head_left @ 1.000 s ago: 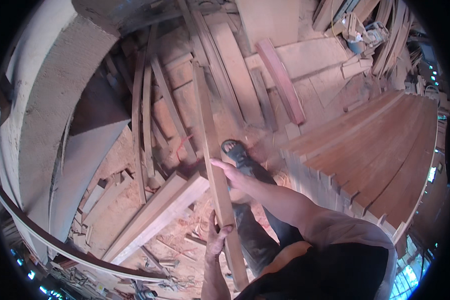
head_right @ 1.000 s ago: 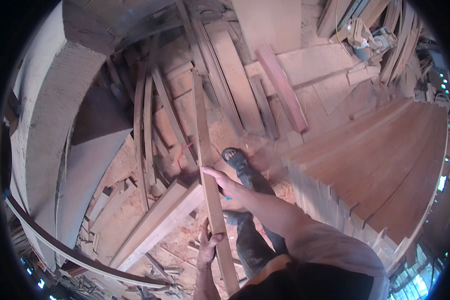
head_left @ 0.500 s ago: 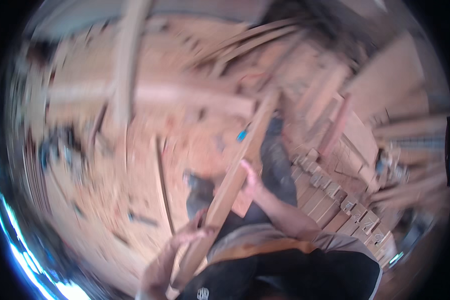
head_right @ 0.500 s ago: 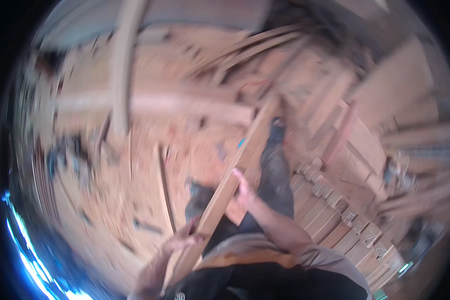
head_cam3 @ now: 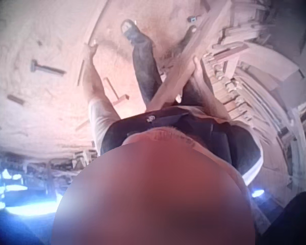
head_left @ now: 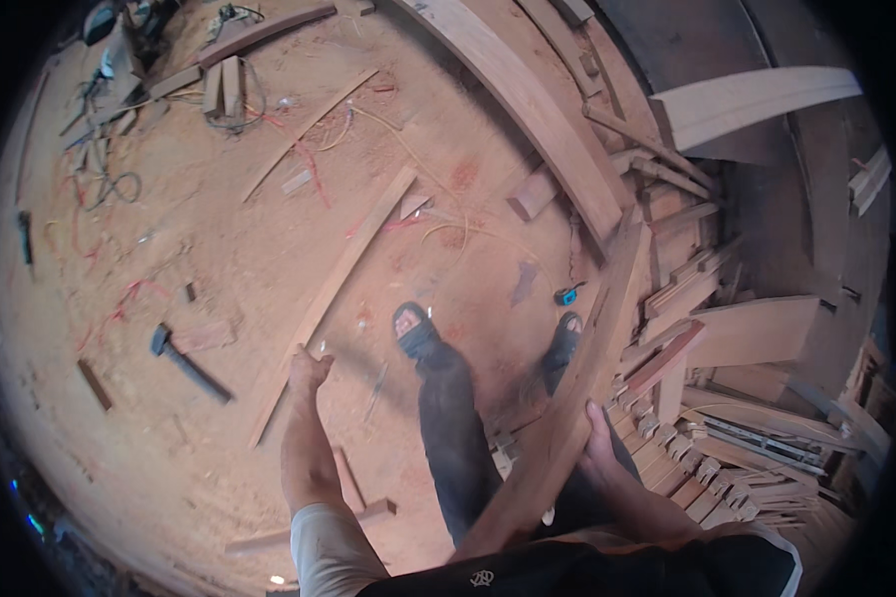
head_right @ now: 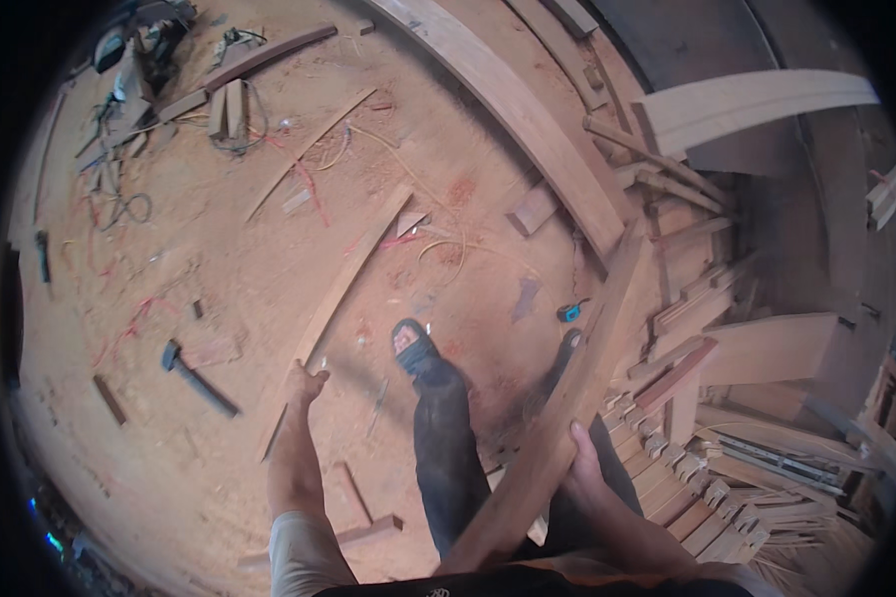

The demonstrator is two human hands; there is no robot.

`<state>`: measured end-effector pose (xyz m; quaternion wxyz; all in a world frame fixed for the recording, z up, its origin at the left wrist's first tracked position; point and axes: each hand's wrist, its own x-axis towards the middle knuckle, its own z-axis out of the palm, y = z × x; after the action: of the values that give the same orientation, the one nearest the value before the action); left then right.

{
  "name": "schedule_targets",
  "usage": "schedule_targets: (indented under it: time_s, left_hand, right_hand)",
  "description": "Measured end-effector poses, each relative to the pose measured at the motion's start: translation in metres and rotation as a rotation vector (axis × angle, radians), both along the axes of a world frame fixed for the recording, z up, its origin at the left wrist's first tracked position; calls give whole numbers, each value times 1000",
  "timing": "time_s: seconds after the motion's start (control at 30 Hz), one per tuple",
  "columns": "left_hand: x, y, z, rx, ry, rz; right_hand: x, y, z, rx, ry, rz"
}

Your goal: The person picks up and moves various wooden planks and offcuts in a cluttered workshop. They use a tape measure to check the length of a plank and briefly interact with another person who is working on a separate piece of wood.

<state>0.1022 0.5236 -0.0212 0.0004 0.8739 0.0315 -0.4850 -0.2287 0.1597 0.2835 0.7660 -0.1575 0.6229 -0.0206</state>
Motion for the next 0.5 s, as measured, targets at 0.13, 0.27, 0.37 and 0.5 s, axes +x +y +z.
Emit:
schedule_targets:
  time_s: [0.13,0.27,0.37,0.5]
  left_hand:
    - [14,3,-90,54,-141,-103]
    - [23,8,-166,0,-42,-111]
    - [25,12,-182,-98,-25,-170]
    - [34,23,-78,-153,49,-495]
  right_hand:
    - [27,24,-7,16,-23,101]
    - [62,56,-8,0,-73,238]
    - [85,78,-5,-22,3,247]
    - [119,110,8,49,-57,226]
